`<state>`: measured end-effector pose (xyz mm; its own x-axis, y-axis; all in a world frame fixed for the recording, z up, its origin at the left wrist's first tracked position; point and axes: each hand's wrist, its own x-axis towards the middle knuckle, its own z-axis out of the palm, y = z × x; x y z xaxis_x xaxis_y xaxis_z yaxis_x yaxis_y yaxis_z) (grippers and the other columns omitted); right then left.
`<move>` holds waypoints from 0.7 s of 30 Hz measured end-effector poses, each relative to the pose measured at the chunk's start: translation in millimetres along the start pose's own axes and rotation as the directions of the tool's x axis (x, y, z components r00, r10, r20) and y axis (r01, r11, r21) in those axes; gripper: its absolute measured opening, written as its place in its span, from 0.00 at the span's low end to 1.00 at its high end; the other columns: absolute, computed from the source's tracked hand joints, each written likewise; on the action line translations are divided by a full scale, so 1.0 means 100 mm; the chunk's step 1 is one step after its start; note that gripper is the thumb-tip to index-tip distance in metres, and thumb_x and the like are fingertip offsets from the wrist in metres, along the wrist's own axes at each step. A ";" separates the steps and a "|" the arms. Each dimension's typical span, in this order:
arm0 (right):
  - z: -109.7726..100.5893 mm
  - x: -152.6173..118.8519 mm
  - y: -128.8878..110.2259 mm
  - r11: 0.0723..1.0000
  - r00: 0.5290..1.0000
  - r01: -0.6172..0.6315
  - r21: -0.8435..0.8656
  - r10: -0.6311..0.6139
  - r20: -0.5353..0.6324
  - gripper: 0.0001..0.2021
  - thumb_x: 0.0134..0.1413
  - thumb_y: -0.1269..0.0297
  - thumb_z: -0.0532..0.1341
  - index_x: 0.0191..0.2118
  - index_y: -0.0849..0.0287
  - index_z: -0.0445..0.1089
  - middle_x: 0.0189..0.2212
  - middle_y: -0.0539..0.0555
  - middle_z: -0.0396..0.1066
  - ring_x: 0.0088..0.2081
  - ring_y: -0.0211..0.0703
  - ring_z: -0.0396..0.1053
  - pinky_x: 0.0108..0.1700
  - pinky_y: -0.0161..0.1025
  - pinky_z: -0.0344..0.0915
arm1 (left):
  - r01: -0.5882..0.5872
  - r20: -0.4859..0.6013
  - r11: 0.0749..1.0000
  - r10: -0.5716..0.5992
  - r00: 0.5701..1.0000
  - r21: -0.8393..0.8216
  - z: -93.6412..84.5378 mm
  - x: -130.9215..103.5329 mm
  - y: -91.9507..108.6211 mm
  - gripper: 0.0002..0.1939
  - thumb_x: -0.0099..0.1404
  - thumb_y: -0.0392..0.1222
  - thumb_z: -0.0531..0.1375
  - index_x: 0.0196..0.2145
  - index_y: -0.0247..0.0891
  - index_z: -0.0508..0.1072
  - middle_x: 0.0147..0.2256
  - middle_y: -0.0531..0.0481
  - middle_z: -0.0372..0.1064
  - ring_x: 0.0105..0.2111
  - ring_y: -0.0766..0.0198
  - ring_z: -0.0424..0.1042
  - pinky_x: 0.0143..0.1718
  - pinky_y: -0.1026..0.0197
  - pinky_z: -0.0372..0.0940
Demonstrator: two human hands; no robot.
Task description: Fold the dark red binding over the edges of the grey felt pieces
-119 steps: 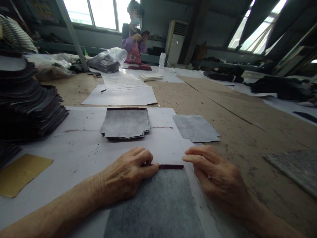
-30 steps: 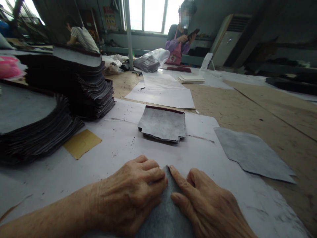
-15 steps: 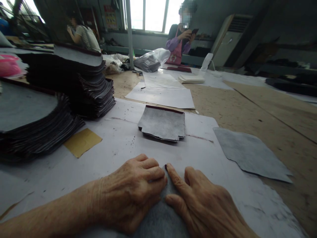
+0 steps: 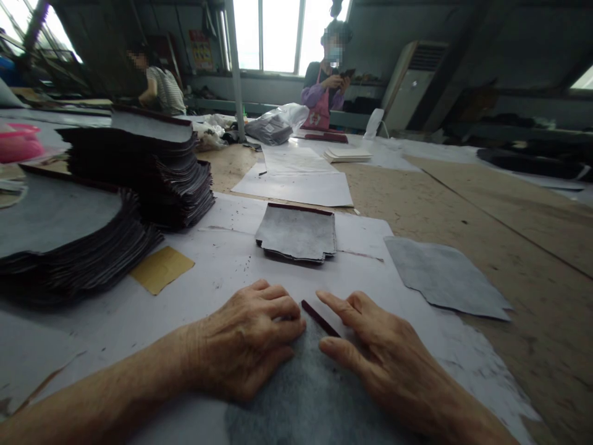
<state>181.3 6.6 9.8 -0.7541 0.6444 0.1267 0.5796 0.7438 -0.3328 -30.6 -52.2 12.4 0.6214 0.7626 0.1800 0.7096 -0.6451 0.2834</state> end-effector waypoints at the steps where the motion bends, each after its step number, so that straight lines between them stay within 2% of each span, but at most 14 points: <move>1: 0.01 -0.03 0.01 1.000 1.000 0.024 -0.011 -0.024 -0.006 0.21 0.57 0.56 0.54 0.56 0.55 0.59 0.35 0.54 0.64 0.34 0.40 0.67 0.35 0.41 0.67 | 0.001 -0.001 1.000 -0.001 1.000 -0.001 0.00 0.00 -0.01 0.09 0.59 0.35 0.53 0.39 0.35 0.67 0.40 0.45 0.66 0.39 0.58 0.63 0.41 0.52 0.58; 3: 0.06 -0.07 -0.01 0.995 0.996 0.082 -0.065 -0.083 -0.011 0.20 0.56 0.59 0.55 0.54 0.57 0.60 0.35 0.55 0.64 0.34 0.41 0.66 0.34 0.40 0.68 | 0.002 -0.010 1.000 -0.002 1.000 -0.009 0.01 -0.01 -0.01 0.09 0.59 0.36 0.54 0.39 0.35 0.67 0.40 0.45 0.66 0.39 0.58 0.63 0.42 0.52 0.58; 6: 0.15 -0.11 -0.08 0.974 0.987 0.156 -0.163 -0.162 -0.025 0.20 0.55 0.62 0.55 0.52 0.65 0.62 0.35 0.57 0.65 0.34 0.43 0.66 0.32 0.41 0.68 | 0.001 -0.019 1.000 -0.001 1.000 -0.019 0.01 0.00 -0.01 0.09 0.58 0.35 0.54 0.38 0.35 0.67 0.39 0.46 0.66 0.39 0.58 0.63 0.41 0.53 0.58; 9: 0.15 -0.10 -0.10 0.971 0.982 0.168 -0.172 -0.179 -0.051 0.18 0.56 0.62 0.55 0.50 0.67 0.64 0.34 0.58 0.66 0.33 0.44 0.66 0.32 0.41 0.68 | 0.001 -0.021 1.000 -0.002 1.000 -0.027 0.00 0.01 -0.01 0.09 0.58 0.33 0.53 0.37 0.35 0.68 0.38 0.47 0.66 0.38 0.59 0.64 0.41 0.53 0.58; 11: 0.12 -0.09 -0.07 0.991 0.990 0.109 -0.076 -0.115 -0.078 0.16 0.58 0.61 0.52 0.48 0.62 0.65 0.34 0.55 0.66 0.32 0.41 0.66 0.33 0.39 0.67 | 0.007 -0.021 0.999 -0.008 1.000 -0.032 0.00 0.02 0.00 0.09 0.58 0.33 0.53 0.37 0.35 0.68 0.38 0.47 0.66 0.38 0.59 0.63 0.41 0.53 0.58; 13: 0.08 -0.07 -0.03 1.000 0.995 -0.008 0.023 0.010 -0.095 0.12 0.59 0.62 0.50 0.43 0.59 0.67 0.31 0.53 0.66 0.30 0.39 0.66 0.33 0.38 0.66 | 0.015 -0.013 0.999 -0.015 1.000 -0.034 0.00 0.02 0.00 0.09 0.58 0.33 0.53 0.38 0.35 0.68 0.39 0.47 0.65 0.38 0.59 0.63 0.41 0.53 0.58; 16: 0.07 -0.07 -0.02 0.988 0.983 -0.152 0.029 0.154 -0.094 0.05 0.54 0.67 0.55 0.33 0.59 0.67 0.29 0.52 0.65 0.30 0.41 0.66 0.32 0.39 0.64 | 0.021 -0.006 0.999 -0.021 1.000 -0.043 -0.01 0.01 0.01 0.11 0.58 0.33 0.53 0.40 0.35 0.67 0.39 0.47 0.65 0.38 0.59 0.62 0.41 0.52 0.58; 18: 0.11 -0.08 -0.04 0.984 0.979 -0.178 -0.003 0.177 -0.102 0.01 0.49 0.70 0.57 0.30 0.59 0.65 0.28 0.52 0.66 0.29 0.42 0.66 0.30 0.39 0.62 | 0.030 -0.011 0.997 -0.030 0.999 -0.066 -0.02 0.00 0.02 0.13 0.56 0.33 0.54 0.41 0.36 0.67 0.40 0.47 0.64 0.38 0.59 0.62 0.42 0.52 0.58; 21: 0.21 -0.12 -0.02 0.987 0.976 -0.160 -0.008 0.157 -0.151 0.03 0.47 0.72 0.56 0.28 0.57 0.62 0.25 0.50 0.66 0.28 0.40 0.66 0.27 0.35 0.60 | 0.047 -0.082 0.993 -0.056 0.995 -0.112 0.00 0.00 0.01 0.16 0.54 0.34 0.55 0.42 0.37 0.66 0.39 0.46 0.64 0.37 0.59 0.63 0.42 0.52 0.58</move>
<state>182.7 -6.2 -11.1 -0.5987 0.7722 0.2129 0.6951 0.6329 -0.3409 -29.9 -53.0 12.8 0.5510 0.7991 0.2404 0.6964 -0.5991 0.3951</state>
